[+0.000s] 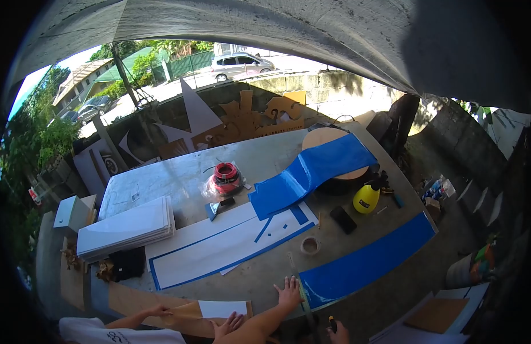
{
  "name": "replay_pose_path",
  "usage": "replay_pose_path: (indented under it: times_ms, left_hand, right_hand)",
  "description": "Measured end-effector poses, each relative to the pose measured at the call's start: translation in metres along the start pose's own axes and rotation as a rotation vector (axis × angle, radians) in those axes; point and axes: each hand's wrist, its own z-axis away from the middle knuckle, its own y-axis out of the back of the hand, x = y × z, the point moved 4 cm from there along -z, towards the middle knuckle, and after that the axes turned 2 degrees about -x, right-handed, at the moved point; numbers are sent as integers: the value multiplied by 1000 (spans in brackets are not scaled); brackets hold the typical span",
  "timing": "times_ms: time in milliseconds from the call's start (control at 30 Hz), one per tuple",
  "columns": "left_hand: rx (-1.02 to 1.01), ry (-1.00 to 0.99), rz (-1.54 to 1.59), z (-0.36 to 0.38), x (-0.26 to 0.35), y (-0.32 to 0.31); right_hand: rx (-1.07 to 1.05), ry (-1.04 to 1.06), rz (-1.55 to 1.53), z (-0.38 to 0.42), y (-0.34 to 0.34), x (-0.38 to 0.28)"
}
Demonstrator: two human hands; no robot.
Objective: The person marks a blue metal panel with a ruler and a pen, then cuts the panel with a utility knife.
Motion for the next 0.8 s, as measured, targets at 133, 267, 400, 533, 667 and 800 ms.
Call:
replay_pose_path:
  times_ms: [133,267,400,533,667,800]
  left_hand:
    - [6,0,-2,0,0,0]
    - [27,0,15,-2,-1,-6]
    - [31,-3,20,-9,-6,-27]
    - [-18,-2,12,-3,0,-5]
    - [-16,-1,4,-11,-5,-28]
    - [-32,8,9,-9,-4,-24]
  right_hand:
    - [-2,-21,79,-18,-22,51]
    - [-69,-89,-65,7,4,3]
    - [-52,-42,-52,6,-1,20]
    - [-63,-147,-5,10,10,-3]
    - [-61,-98,-114,8,-1,18]
    - [-50,-19,-144,15,5,6]
